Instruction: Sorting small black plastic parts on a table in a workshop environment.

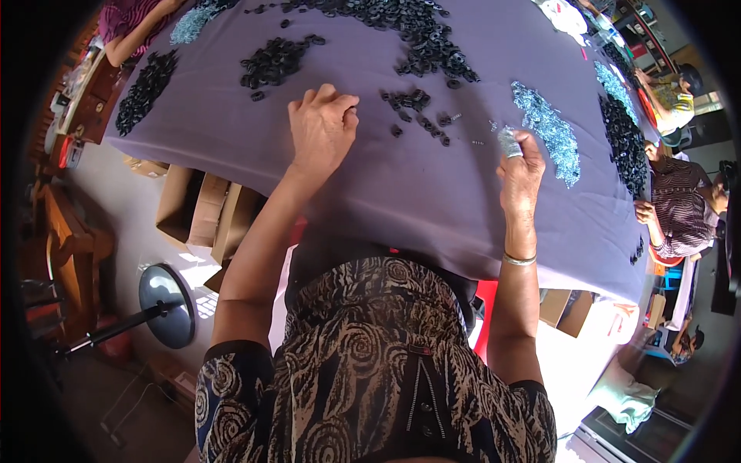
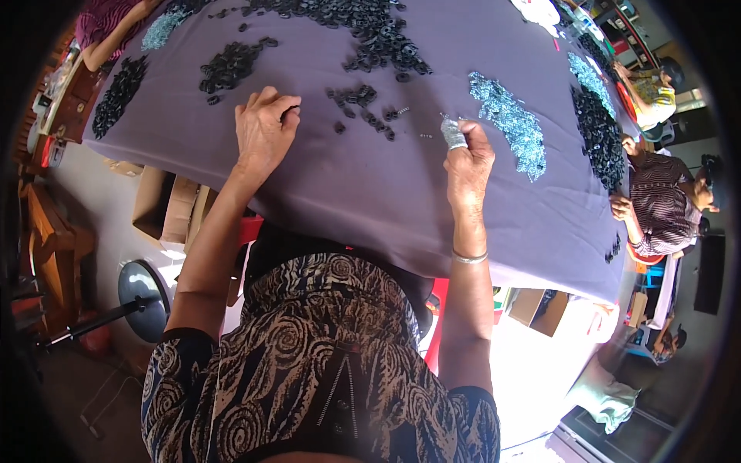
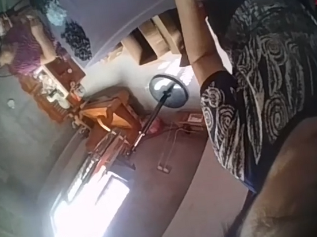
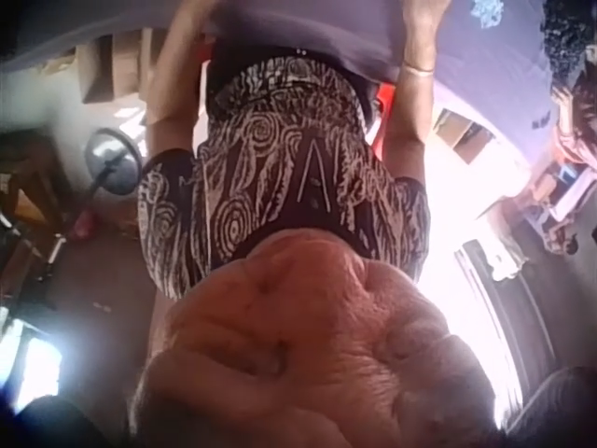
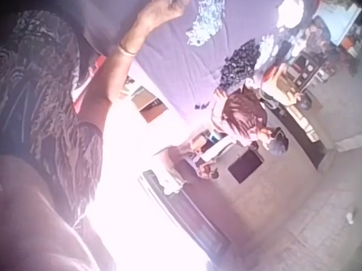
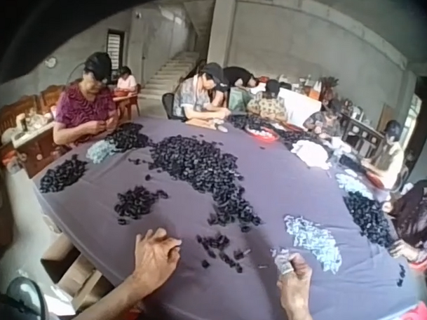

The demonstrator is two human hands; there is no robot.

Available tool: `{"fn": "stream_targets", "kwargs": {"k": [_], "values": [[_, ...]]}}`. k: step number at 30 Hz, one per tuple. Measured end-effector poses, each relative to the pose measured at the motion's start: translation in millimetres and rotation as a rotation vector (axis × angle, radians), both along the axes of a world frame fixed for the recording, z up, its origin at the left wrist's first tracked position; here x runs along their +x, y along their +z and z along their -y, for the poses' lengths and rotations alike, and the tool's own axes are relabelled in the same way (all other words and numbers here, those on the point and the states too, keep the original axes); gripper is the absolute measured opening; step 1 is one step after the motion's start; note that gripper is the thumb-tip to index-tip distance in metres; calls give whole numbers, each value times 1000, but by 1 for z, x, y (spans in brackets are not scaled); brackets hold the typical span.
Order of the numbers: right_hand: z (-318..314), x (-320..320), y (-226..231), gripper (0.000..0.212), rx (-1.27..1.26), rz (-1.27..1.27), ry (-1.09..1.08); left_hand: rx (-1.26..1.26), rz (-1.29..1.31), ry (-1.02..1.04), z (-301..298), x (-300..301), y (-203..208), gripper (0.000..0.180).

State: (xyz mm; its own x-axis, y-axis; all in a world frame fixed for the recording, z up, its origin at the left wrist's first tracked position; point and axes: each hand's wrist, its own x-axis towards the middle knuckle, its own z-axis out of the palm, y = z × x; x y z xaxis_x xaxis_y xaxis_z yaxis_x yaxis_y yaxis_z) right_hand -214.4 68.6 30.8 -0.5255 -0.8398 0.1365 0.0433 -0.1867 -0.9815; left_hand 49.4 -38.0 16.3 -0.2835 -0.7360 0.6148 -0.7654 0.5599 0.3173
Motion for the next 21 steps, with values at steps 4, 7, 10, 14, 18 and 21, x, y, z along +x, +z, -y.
{"fn": "stream_targets", "kwargs": {"k": [4, 7, 10, 14, 18, 21], "values": [[3, -7, -11, 5, 27, -324, -43, -43, 22, 72, 6, 3, -1, 21], [6, 0, -11, 12, -33, -490, 7, -30, -2, 97, 12, 9, -2, 21], [12, 8, -9, 15, -27, -548, 63, -32, -36, 86, 11, 9, -2, 19], [32, 28, 16, 17, 48, -719, 112, -45, -149, -52, 1, 0, 9, 14], [72, 28, 12, 25, 5, -1080, 209, -30, -287, -271, -13, -17, 10, 14], [92, 30, 0, 26, -12, -1140, 305, 167, -444, -327, -24, -29, 8, 14]]}}
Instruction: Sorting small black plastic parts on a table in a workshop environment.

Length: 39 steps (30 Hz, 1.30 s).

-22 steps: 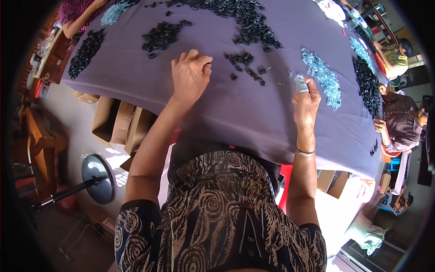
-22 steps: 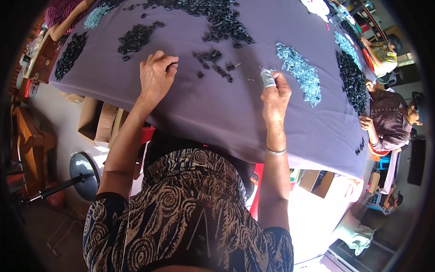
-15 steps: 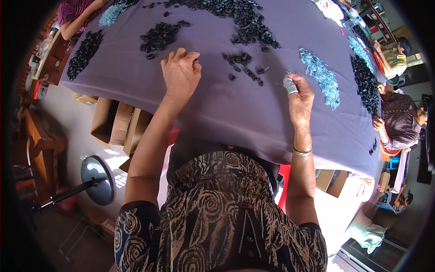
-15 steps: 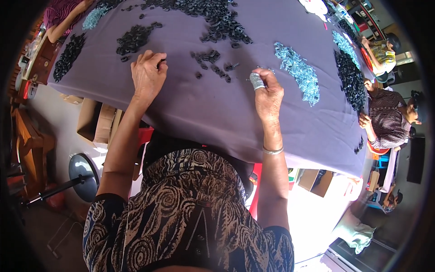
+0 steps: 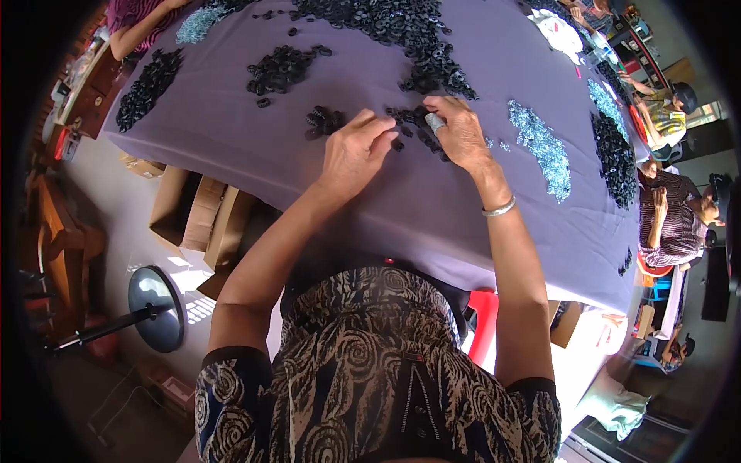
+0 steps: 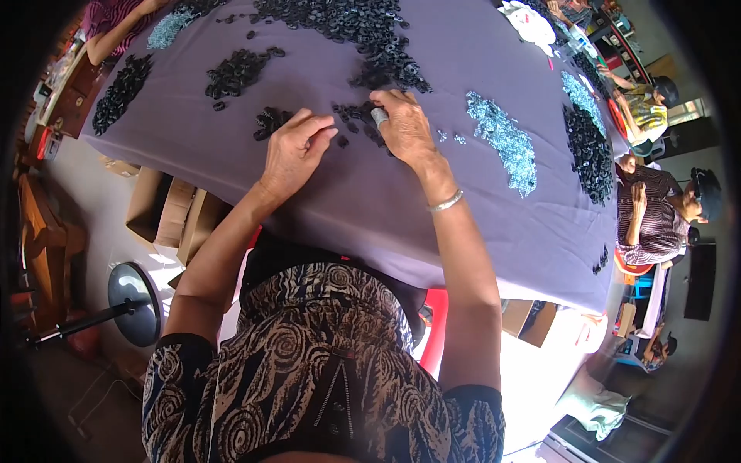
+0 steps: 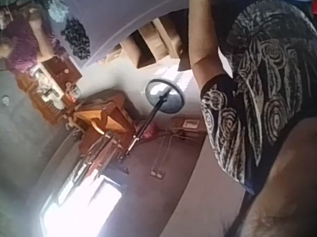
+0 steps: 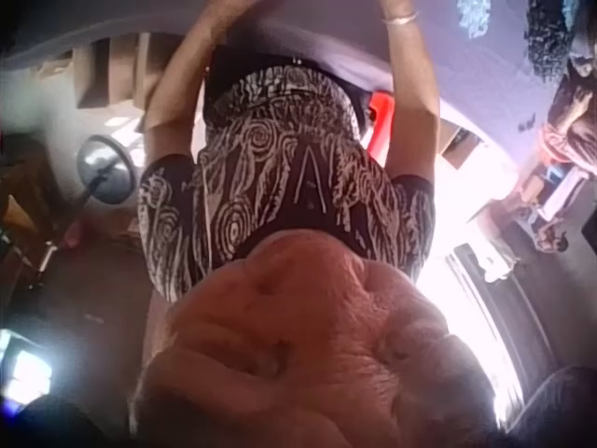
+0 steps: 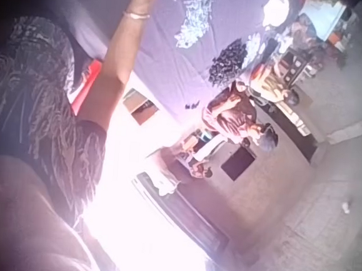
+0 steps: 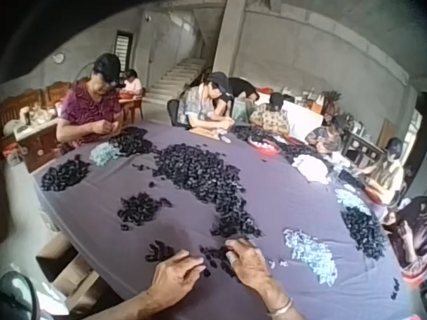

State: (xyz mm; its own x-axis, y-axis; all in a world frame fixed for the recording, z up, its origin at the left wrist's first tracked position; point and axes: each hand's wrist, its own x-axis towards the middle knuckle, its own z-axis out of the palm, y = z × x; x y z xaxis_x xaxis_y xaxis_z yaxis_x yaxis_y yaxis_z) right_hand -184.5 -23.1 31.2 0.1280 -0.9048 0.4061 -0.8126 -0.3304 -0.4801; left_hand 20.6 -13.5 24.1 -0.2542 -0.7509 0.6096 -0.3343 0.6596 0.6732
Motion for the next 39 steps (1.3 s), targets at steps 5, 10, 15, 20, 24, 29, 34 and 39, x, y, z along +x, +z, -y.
{"fn": "stream_targets", "kwargs": {"k": [5, 10, 15, 20, 24, 29, 34, 39], "values": [[2, 4, -2, 23, -43, -65, 24, 138, -80, -27, -2, -1, -5, 16], [-10, -3, 2, 24, 102, 231, -83, 352, -71, -62, -4, -3, -6, 19], [-38, 6, 16, 21, 269, 848, 66, 425, -136, -153, -9, -6, -2, 19], [-57, 18, 16, 24, 315, 1001, 163, 503, -382, -359, -13, -14, -10, 28], [-61, 18, 11, 25, 351, 1091, 228, 298, -357, -403, -15, -18, -4, 28], [-69, 22, 14, 23, 339, 929, 152, 243, -147, -426, -12, -12, -8, 27], [-73, 23, 14, 15, 290, 1016, 85, 617, -343, -503, -18, -13, -7, 14], [-78, 1, 28, 32, 278, 1268, -304, 710, -503, -543, -7, -10, -13, 13]]}}
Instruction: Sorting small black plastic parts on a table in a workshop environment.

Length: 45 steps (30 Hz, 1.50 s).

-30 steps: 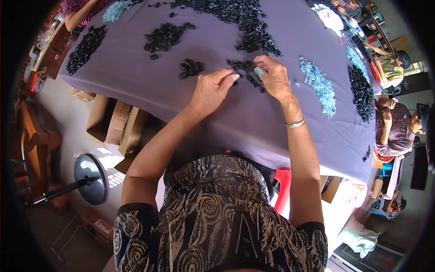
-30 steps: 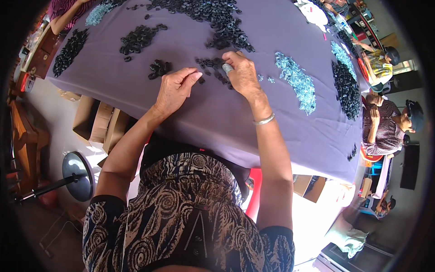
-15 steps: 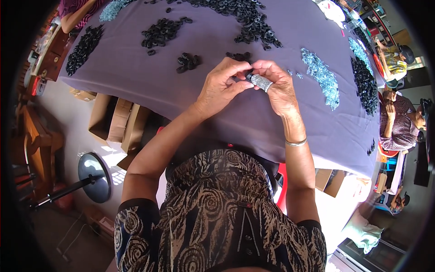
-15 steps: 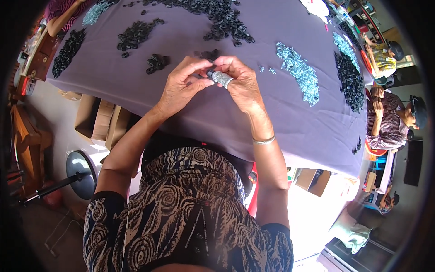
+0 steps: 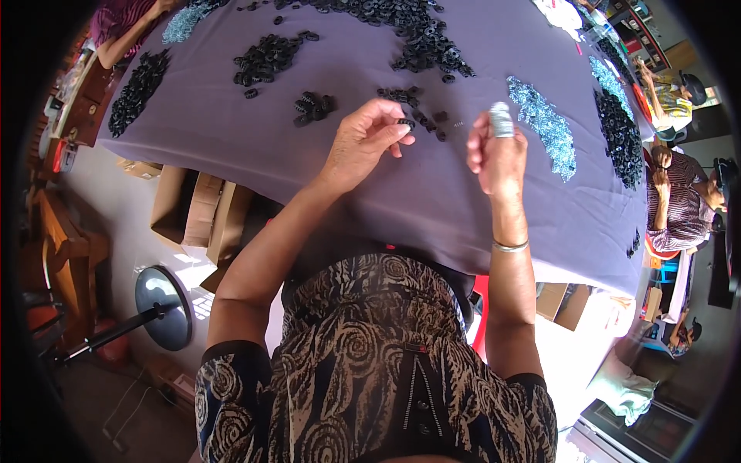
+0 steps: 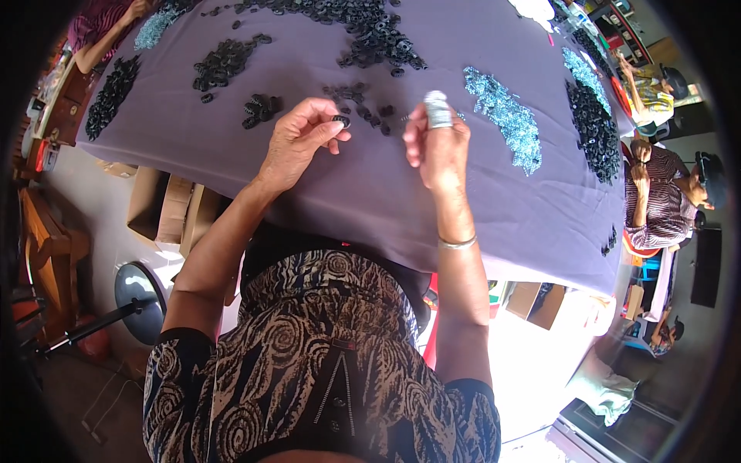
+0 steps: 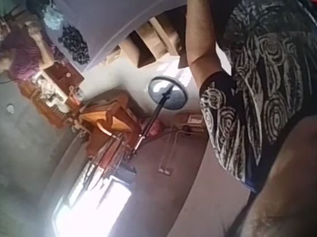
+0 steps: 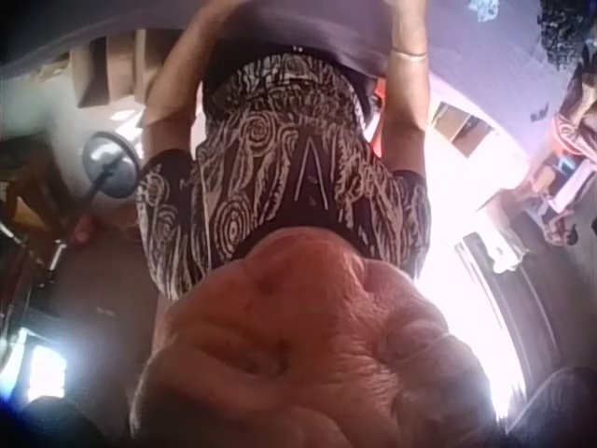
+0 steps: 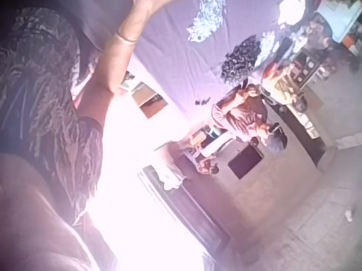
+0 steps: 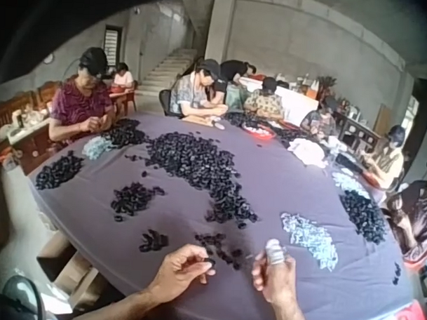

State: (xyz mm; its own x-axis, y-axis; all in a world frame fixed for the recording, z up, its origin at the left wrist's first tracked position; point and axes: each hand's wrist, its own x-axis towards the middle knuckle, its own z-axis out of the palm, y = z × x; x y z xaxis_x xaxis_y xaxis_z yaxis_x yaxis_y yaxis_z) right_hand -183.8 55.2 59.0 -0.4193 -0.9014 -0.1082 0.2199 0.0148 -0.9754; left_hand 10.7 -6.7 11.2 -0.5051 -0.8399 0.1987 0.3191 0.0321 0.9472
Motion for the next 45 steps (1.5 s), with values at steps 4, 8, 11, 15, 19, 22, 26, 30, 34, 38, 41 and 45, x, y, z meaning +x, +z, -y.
{"fn": "stream_targets", "kwargs": {"k": [4, 8, 11, 15, 19, 22, 26, 30, 34, 38, 41, 45], "values": [[-8, -18, -6, 50, -188, 31, 263, 73, -72, -45, -1, -1, 2, 13], [-7, -21, -12, 53, -178, 152, 279, 86, -14, -65, -1, -2, 2, 16], [-4, -28, -17, 53, -198, 127, 232, -6, 58, -37, 3, -1, -4, 18], [-5, -36, -19, 44, -302, 165, 178, 3, 50, -70, 2, 0, -5, 17], [-2, -36, -15, 25, -214, 77, 49, 27, 89, -68, 3, 1, -1, 17], [-3, -33, -16, 9, -55, -559, 59, 57, 90, -65, 4, 2, 1, 18], [0, -17, -19, 12, -172, -966, 83, 116, 75, -62, 4, 3, 2, 19], [-2, -18, -14, 17, -166, -1118, 112, 136, 54, -77, 4, 4, 3, 21], [-1, -19, -13, 20, -185, -1117, 41, 171, 63, -93, 3, 3, 5, 20], [-4, -46, -15, 17, -108, -1177, -3, -9, 118, -63, 5, 4, -2, 16], [-7, -56, -22, 16, -59, -1267, 106, -43, 178, -73, 1, 2, 3, 16], [-4, -46, -22, 16, -89, -1246, 148, -53, 140, -62, 0, 0, 0, 16]]}}
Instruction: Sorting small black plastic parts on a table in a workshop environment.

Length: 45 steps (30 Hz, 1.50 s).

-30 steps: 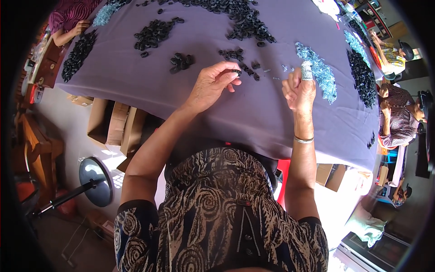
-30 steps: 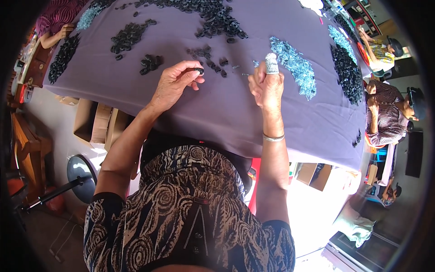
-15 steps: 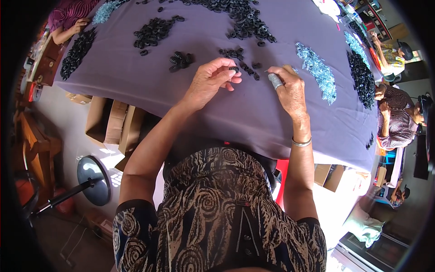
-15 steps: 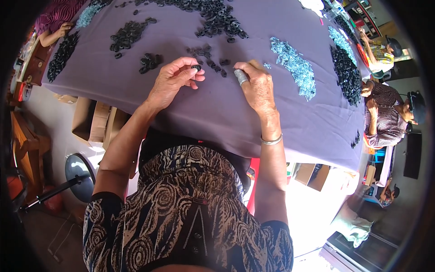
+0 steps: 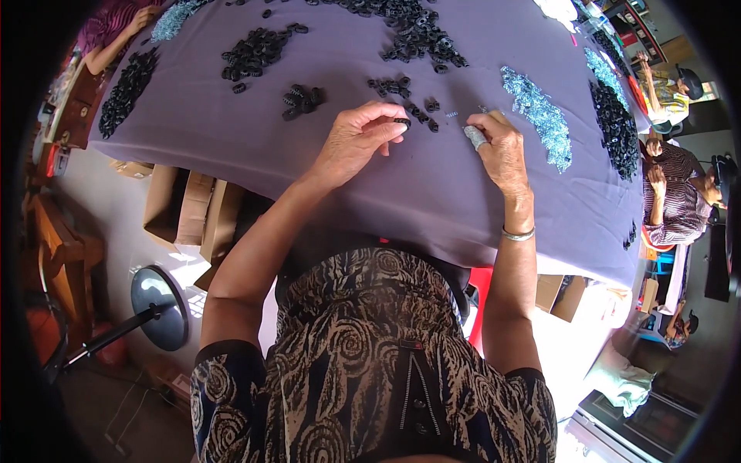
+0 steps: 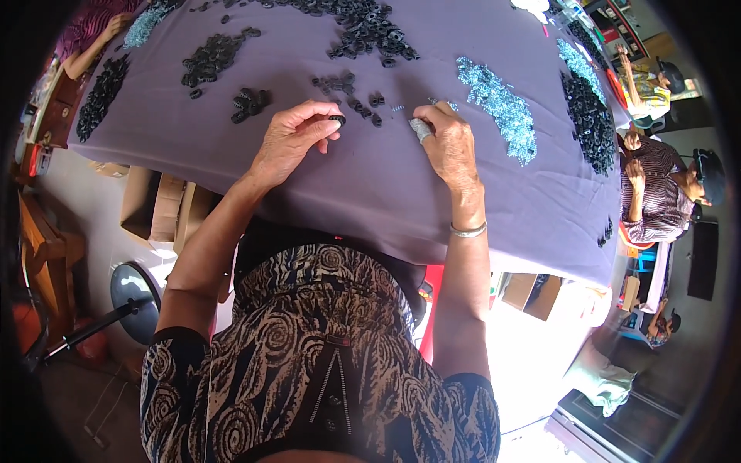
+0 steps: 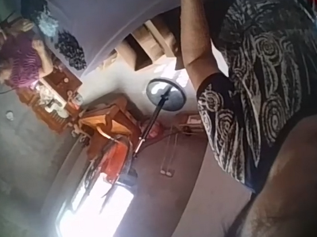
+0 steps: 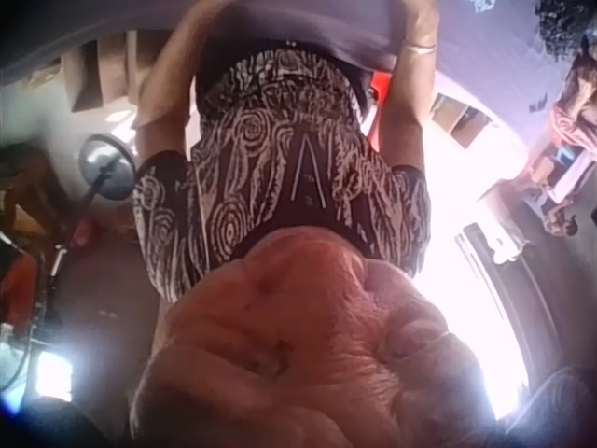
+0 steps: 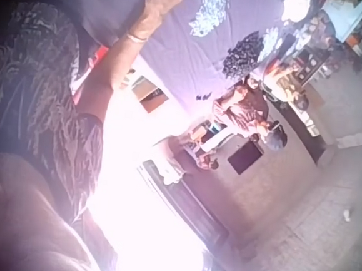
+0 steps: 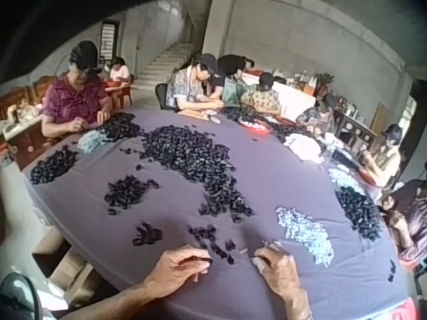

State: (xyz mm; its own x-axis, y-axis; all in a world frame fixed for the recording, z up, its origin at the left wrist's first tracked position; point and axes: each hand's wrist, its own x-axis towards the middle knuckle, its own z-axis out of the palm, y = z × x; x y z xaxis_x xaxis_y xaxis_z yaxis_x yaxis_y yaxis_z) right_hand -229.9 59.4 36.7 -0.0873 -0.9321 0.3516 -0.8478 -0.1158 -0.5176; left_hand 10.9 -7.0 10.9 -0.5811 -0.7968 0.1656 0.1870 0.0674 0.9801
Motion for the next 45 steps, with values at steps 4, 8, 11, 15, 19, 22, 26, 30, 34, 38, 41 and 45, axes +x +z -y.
{"fn": "stream_targets", "kwargs": {"k": [4, 8, 11, 15, 19, 22, 26, 30, 34, 38, 41, 45], "values": [[2, 0, -8, 17, -17, -12, 5, 149, -52, -11, -3, -2, 0, 18], [1, -2, -14, 13, -23, 124, -28, 147, -67, -40, -6, -5, -4, 18], [0, -1, -11, 8, -5, 442, 35, 133, -88, -50, -6, -7, -4, 17], [-3, 31, 6, 7, -10, 674, 203, 135, -125, -67, -7, -8, -8, 17], [-1, 51, 8, 16, -80, 522, 284, 80, -111, -53, -9, -8, -8, 17], [-4, 59, 15, 20, -122, 331, 217, 65, -111, -64, -9, -10, -10, 17], [-4, 59, 12, 23, -105, 403, 233, 54, -70, -69, -10, -10, -7, 17], [-6, 65, 17, 23, -102, 385, 237, 56, -68, -65, -9, -9, -9, 17], [-6, 62, 14, 19, -82, 404, 228, 45, -94, -76, -9, -8, -7, 17], [-5, 61, 11, 17, -57, 470, 214, 69, -82, -81, -10, -7, -4, 18], [-4, 60, 6, 16, -24, 562, 243, 48, -56, -90, -10, -8, -4, 18], [-4, 65, 12, 19, -74, 409, 220, 49, -46, -82, -10, -7, -3, 17]]}}
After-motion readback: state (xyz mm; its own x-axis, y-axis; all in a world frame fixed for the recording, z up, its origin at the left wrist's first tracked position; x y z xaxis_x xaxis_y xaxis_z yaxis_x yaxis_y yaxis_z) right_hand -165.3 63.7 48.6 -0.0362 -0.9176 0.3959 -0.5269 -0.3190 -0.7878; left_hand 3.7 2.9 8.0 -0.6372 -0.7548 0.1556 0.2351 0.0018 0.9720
